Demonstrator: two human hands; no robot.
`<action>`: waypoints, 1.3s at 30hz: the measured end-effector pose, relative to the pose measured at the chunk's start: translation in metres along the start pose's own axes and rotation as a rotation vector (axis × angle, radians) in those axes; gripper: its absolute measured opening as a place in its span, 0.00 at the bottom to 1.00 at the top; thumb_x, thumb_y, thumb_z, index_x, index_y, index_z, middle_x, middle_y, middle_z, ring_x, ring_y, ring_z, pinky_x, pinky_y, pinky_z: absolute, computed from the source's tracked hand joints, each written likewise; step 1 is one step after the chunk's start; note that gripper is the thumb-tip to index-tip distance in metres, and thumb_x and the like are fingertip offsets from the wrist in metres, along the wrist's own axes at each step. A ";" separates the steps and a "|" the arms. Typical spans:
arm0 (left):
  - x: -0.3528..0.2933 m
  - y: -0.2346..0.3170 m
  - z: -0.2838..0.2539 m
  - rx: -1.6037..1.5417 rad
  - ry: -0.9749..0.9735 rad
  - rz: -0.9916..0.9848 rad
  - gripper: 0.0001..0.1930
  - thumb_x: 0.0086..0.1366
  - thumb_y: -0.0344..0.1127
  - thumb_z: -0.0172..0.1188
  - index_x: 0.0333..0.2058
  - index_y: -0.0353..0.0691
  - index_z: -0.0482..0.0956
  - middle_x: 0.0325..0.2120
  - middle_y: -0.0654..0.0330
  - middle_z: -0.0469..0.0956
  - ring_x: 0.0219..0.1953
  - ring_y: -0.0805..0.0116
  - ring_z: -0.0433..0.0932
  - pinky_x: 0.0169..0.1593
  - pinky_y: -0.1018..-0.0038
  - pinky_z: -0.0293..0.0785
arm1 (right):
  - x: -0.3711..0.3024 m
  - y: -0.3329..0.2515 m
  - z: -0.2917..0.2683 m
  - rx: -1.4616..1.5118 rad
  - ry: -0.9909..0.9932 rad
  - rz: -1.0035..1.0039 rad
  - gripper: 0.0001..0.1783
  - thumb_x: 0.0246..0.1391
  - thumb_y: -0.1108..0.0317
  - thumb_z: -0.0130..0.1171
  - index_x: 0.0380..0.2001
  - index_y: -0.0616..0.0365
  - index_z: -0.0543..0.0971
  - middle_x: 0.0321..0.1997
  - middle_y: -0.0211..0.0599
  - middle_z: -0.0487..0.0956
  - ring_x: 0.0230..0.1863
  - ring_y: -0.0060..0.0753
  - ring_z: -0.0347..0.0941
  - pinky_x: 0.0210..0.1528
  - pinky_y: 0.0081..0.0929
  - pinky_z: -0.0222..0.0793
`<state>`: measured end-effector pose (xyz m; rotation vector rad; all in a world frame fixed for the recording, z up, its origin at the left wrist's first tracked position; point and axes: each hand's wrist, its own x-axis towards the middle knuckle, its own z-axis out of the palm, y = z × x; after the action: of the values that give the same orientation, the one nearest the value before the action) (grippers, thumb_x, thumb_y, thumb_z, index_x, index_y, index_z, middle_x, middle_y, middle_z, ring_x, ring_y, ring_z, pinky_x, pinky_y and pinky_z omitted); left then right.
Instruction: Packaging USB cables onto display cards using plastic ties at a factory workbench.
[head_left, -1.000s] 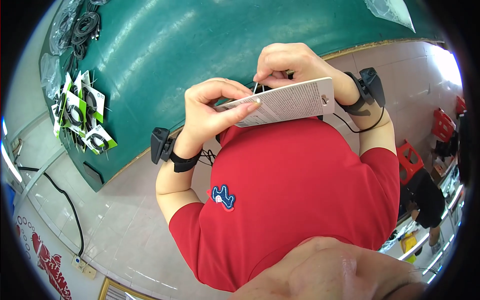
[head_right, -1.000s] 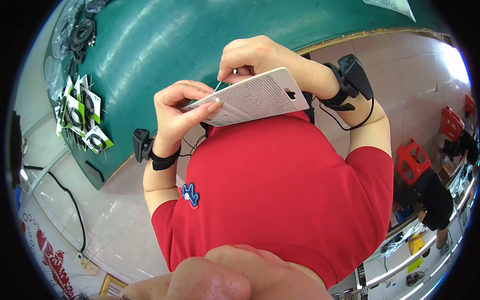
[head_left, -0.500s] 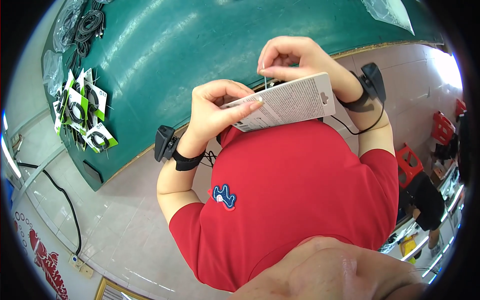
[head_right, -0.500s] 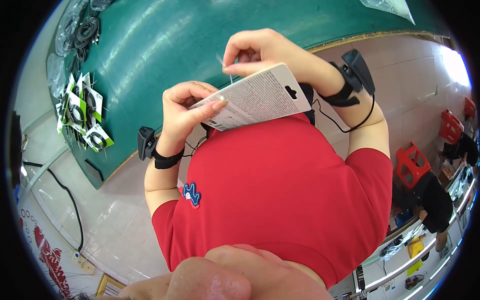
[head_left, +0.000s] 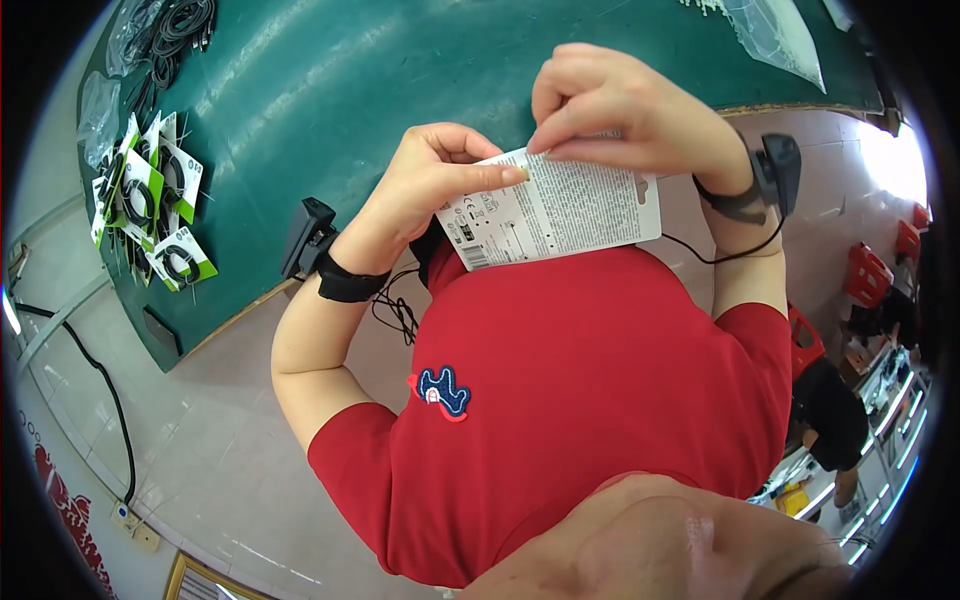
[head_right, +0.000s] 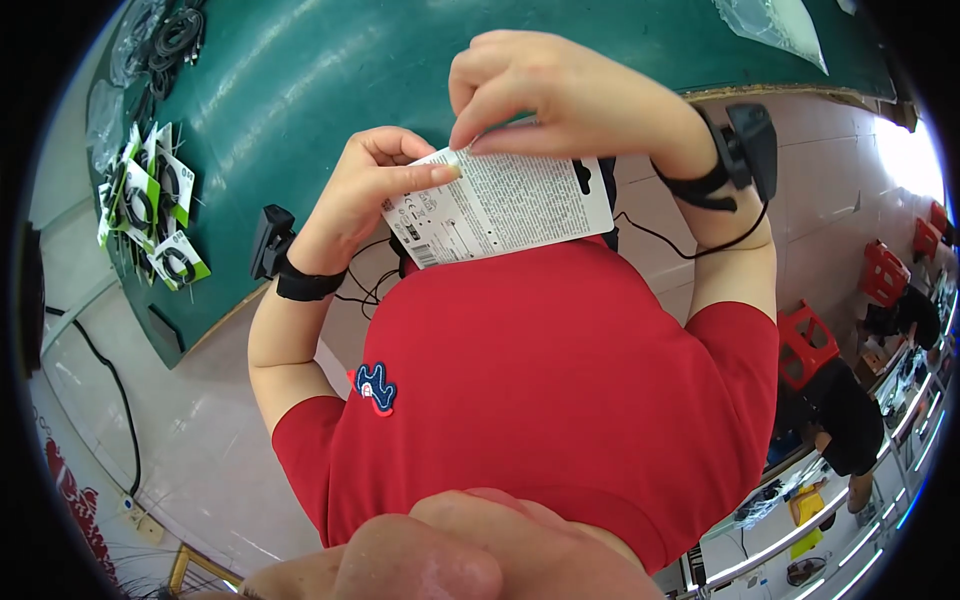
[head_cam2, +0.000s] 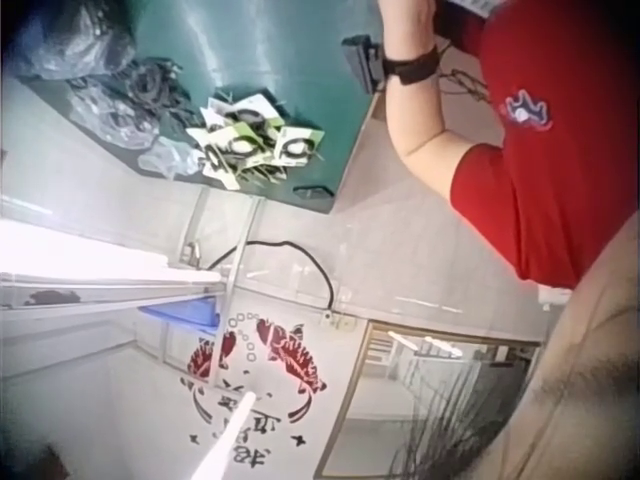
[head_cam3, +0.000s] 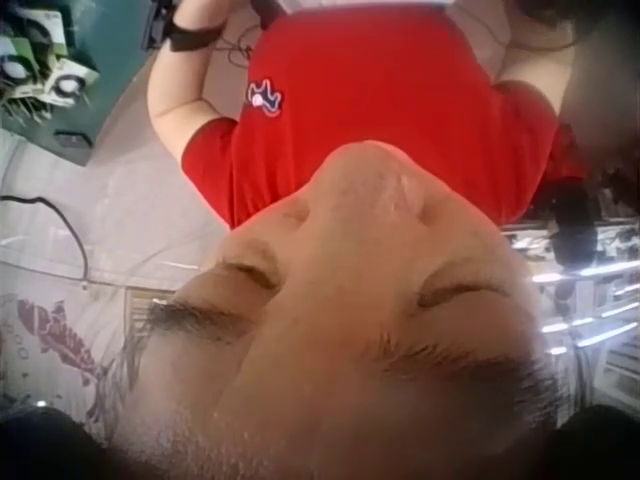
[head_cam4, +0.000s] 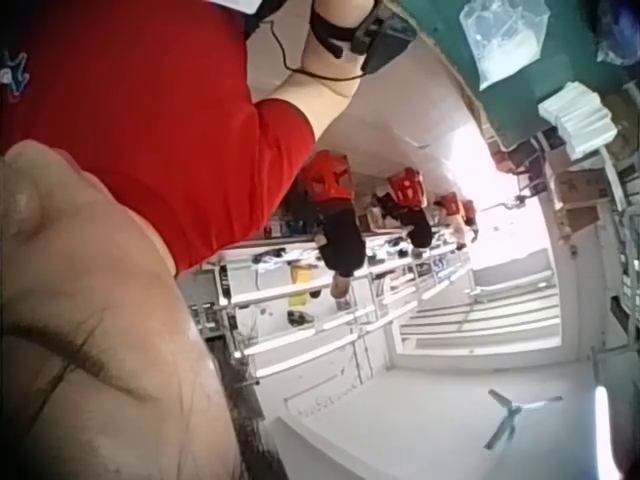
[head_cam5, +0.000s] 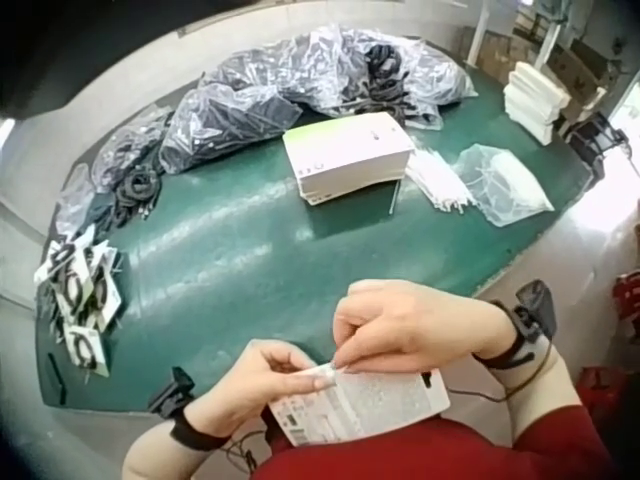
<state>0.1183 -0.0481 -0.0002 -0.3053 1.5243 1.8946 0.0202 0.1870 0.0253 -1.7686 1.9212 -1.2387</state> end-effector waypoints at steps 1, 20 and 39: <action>0.000 0.000 -0.001 -0.002 0.001 -0.002 0.10 0.52 0.29 0.74 0.31 0.33 0.82 0.27 0.55 0.84 0.28 0.74 0.83 0.32 0.81 0.77 | 0.000 -0.004 0.006 -0.057 0.014 -0.005 0.06 0.50 0.73 0.66 0.34 0.56 0.83 0.35 0.32 0.76 0.34 0.33 0.70 0.35 0.27 0.66; -0.006 -0.001 0.002 0.023 0.022 0.059 0.12 0.52 0.30 0.75 0.31 0.32 0.82 0.27 0.57 0.83 0.30 0.75 0.82 0.35 0.81 0.77 | -0.001 -0.013 0.018 -0.275 0.035 -0.080 0.13 0.42 0.72 0.67 0.35 0.50 0.83 0.35 0.31 0.73 0.32 0.34 0.67 0.32 0.29 0.66; -0.041 0.006 0.019 0.623 0.064 0.869 0.06 0.49 0.24 0.72 0.27 0.35 0.84 0.27 0.56 0.84 0.30 0.68 0.83 0.34 0.78 0.78 | -0.020 -0.007 0.022 0.515 -0.022 0.554 0.05 0.58 0.72 0.61 0.31 0.64 0.82 0.31 0.34 0.76 0.33 0.22 0.71 0.32 0.21 0.64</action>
<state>0.1490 -0.0459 0.0331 0.6876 2.4333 1.8407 0.0450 0.1964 0.0100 -0.9114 1.6991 -1.3223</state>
